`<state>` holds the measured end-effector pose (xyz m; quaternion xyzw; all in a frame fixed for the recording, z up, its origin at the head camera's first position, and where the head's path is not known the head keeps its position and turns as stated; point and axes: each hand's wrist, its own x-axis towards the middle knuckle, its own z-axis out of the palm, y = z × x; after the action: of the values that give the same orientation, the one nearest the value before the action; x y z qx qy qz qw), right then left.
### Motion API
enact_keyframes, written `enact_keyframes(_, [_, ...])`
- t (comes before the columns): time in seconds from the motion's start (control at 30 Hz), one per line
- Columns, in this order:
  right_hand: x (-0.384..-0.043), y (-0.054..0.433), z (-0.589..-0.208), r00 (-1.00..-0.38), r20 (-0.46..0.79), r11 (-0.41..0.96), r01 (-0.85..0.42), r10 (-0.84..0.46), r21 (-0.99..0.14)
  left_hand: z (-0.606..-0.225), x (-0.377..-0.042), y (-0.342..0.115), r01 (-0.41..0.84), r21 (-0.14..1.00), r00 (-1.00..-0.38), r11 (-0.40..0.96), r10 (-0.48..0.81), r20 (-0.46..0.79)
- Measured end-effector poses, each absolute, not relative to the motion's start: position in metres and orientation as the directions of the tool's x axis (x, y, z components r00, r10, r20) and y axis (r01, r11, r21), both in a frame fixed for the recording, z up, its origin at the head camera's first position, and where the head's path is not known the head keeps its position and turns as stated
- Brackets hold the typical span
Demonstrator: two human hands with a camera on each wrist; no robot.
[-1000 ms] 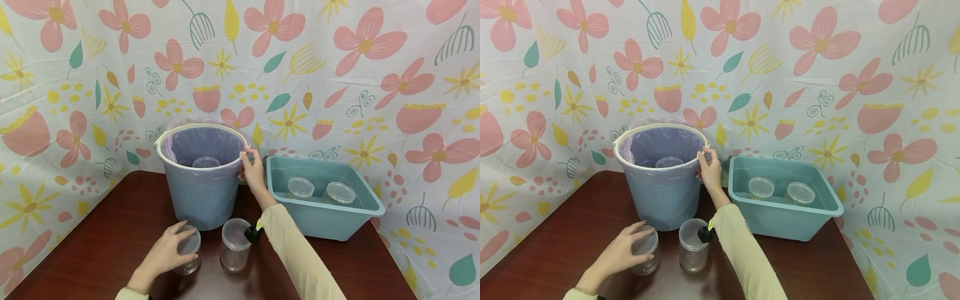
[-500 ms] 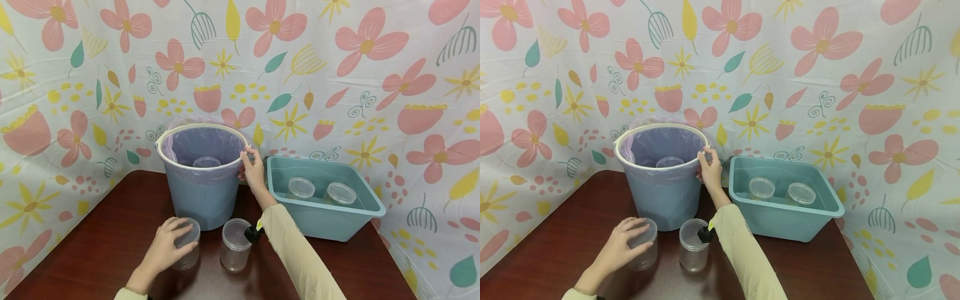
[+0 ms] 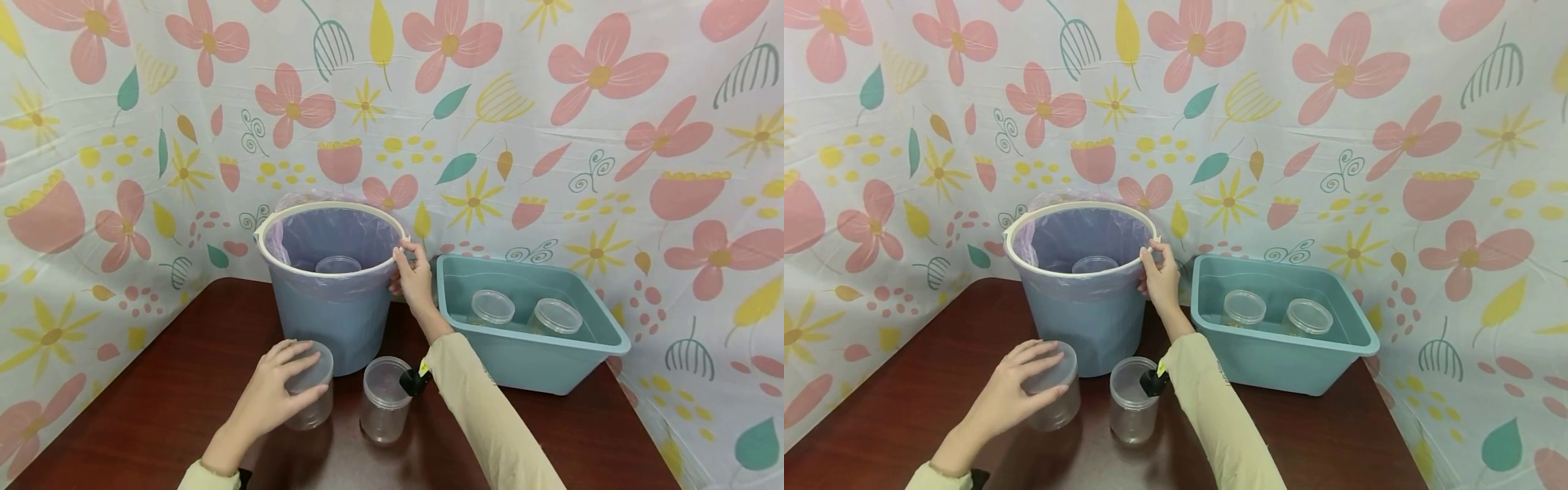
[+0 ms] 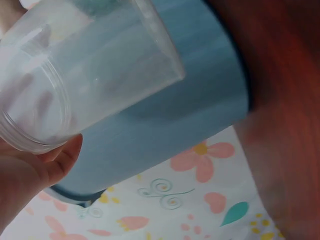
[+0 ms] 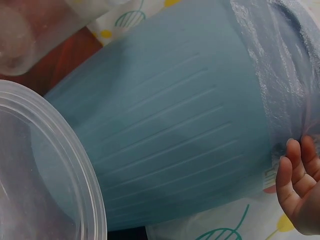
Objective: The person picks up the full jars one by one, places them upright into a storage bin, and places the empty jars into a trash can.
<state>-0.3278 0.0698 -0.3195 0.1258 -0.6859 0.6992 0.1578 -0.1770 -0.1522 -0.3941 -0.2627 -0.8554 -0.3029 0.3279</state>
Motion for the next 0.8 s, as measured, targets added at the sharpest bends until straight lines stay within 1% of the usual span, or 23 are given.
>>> enact_keyframes(0.2, [-0.326, 0.07, -0.318, -0.917, 0.396, 0.011, -0.396, 0.047, -0.918, -0.378, -0.178, -0.152, 0.68, 0.314, -0.6, 0.663, 0.257, 0.758])
enact_keyframes(0.37, [-0.326, 0.07, -0.318, -0.921, 0.387, 0.009, -0.387, 0.042, -0.922, -0.362, -0.179, -0.153, 0.713, 0.268, -0.529, 0.648, 0.248, 0.811])
enact_keyframes(0.47, [-0.326, 0.07, -0.317, -0.923, 0.382, 0.005, -0.382, 0.04, -0.924, -0.353, -0.18, -0.153, 0.728, 0.256, -0.5, 0.636, 0.238, 0.833])
enact_keyframes(0.7, [-0.326, 0.071, -0.315, -0.926, 0.376, -0.005, -0.377, 0.036, -0.926, -0.332, -0.181, -0.155, 0.756, 0.24, -0.465, 0.609, 0.24, 0.852])
enact_keyframes(0.8, [-0.321, 0.07, -0.311, -0.927, 0.372, 0.002, -0.372, 0.038, -0.928, -0.325, -0.182, -0.155, 0.76, 0.23, -0.454, 0.608, 0.243, 0.857])
